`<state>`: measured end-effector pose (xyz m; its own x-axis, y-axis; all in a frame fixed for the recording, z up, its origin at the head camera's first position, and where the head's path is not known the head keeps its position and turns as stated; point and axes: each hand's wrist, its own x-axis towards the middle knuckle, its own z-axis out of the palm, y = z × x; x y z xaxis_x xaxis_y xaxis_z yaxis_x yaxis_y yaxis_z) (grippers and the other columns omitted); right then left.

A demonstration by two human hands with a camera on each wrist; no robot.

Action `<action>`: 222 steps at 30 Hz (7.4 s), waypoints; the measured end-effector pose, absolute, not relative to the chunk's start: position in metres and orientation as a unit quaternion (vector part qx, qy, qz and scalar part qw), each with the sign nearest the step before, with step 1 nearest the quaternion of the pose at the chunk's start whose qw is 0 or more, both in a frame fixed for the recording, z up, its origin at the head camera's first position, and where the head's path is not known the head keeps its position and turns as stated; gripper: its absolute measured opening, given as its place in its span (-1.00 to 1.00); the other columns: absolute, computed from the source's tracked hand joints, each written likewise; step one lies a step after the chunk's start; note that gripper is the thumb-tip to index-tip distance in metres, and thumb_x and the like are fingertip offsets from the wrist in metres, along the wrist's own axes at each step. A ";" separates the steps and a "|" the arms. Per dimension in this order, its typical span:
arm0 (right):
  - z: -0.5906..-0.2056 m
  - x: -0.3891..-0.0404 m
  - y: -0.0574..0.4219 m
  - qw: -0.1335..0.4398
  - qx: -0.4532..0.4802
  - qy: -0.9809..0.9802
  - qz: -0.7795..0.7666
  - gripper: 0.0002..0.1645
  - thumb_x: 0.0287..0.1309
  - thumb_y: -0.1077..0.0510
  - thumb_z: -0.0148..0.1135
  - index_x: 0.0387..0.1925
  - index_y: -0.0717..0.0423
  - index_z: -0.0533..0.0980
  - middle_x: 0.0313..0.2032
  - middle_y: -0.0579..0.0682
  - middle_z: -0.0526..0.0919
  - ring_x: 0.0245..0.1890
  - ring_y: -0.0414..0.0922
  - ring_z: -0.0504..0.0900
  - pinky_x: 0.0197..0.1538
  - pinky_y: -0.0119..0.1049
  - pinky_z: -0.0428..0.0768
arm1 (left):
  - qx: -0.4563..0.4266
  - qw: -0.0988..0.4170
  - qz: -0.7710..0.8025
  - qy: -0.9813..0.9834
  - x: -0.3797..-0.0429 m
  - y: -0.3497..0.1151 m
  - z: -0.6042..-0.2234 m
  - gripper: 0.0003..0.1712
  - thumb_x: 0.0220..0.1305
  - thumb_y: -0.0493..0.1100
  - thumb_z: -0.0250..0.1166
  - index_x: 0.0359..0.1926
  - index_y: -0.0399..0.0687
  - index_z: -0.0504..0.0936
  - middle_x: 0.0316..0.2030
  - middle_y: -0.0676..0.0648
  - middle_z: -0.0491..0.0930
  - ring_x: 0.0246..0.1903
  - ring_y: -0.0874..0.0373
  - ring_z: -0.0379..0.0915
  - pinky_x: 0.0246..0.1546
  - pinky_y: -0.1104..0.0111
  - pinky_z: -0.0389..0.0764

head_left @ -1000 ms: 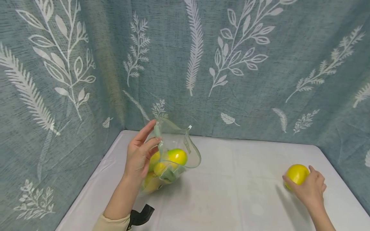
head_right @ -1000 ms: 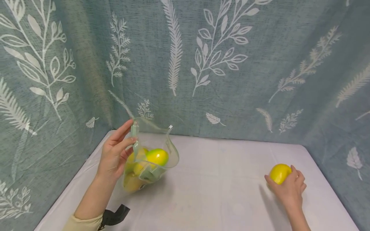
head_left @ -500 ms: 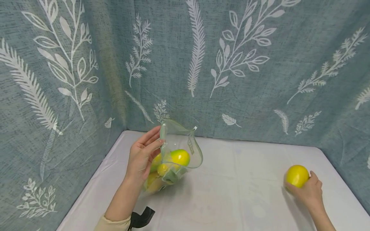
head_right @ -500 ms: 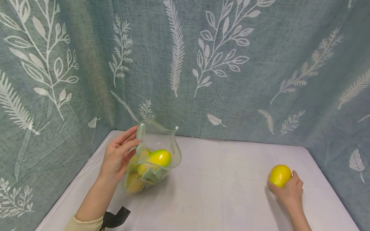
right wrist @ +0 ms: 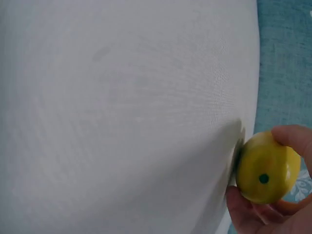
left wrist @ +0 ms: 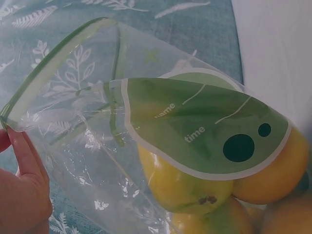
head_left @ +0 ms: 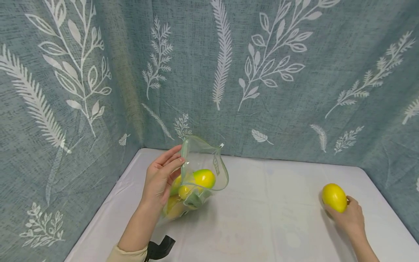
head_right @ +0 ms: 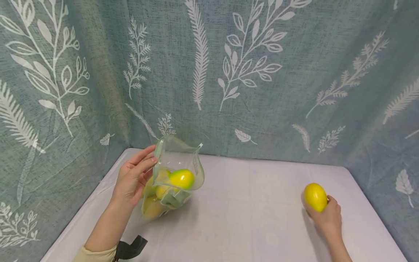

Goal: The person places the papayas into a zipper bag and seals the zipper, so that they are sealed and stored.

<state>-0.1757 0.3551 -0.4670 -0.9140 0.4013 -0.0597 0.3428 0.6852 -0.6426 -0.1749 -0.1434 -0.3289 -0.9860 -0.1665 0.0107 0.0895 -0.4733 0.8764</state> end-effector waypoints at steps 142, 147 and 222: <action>-0.419 -0.230 0.149 -0.047 -0.018 -0.772 0.634 -0.58 0.25 0.00 0.27 -0.15 0.32 0.64 -0.39 0.01 0.68 -0.46 -0.16 0.68 -0.35 -0.34 0.69 | -0.109 -0.002 -0.664 -0.740 -0.096 -0.053 -0.408 -0.56 0.10 -0.25 0.43 0.06 -0.03 0.67 -0.37 0.01 0.67 -0.37 0.19 0.63 -0.40 0.40 0.67; -0.425 -0.229 0.153 -0.045 -0.017 -0.774 0.631 -0.59 0.27 0.00 0.25 -0.15 0.32 0.64 -0.39 0.01 0.70 -0.43 -0.16 0.68 -0.33 -0.33 0.70 | -0.181 0.030 -0.621 -0.762 -0.089 -0.044 -0.425 -0.60 0.12 -0.28 0.40 0.03 -0.09 0.68 -0.45 0.10 0.66 -0.45 0.33 0.60 -0.58 0.43 0.64; -0.454 -0.222 0.156 -0.025 0.043 -0.761 0.647 -0.64 0.31 -0.03 0.21 -0.13 0.19 0.64 -0.35 -0.01 0.72 -0.35 -0.13 0.62 -0.27 -0.29 0.67 | -0.240 -0.152 -0.510 -0.812 -0.272 -0.030 -0.411 -0.75 0.40 -0.09 0.19 -0.12 -0.13 0.70 -0.23 0.03 0.67 -0.20 0.24 0.54 0.06 0.21 0.51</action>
<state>-0.2219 0.1564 -0.4537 -0.9950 -0.0980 0.0185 -0.0340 0.1591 -0.9867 -0.2718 -0.0296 -0.4115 -0.8385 0.5449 -0.0017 0.2347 0.3641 0.9013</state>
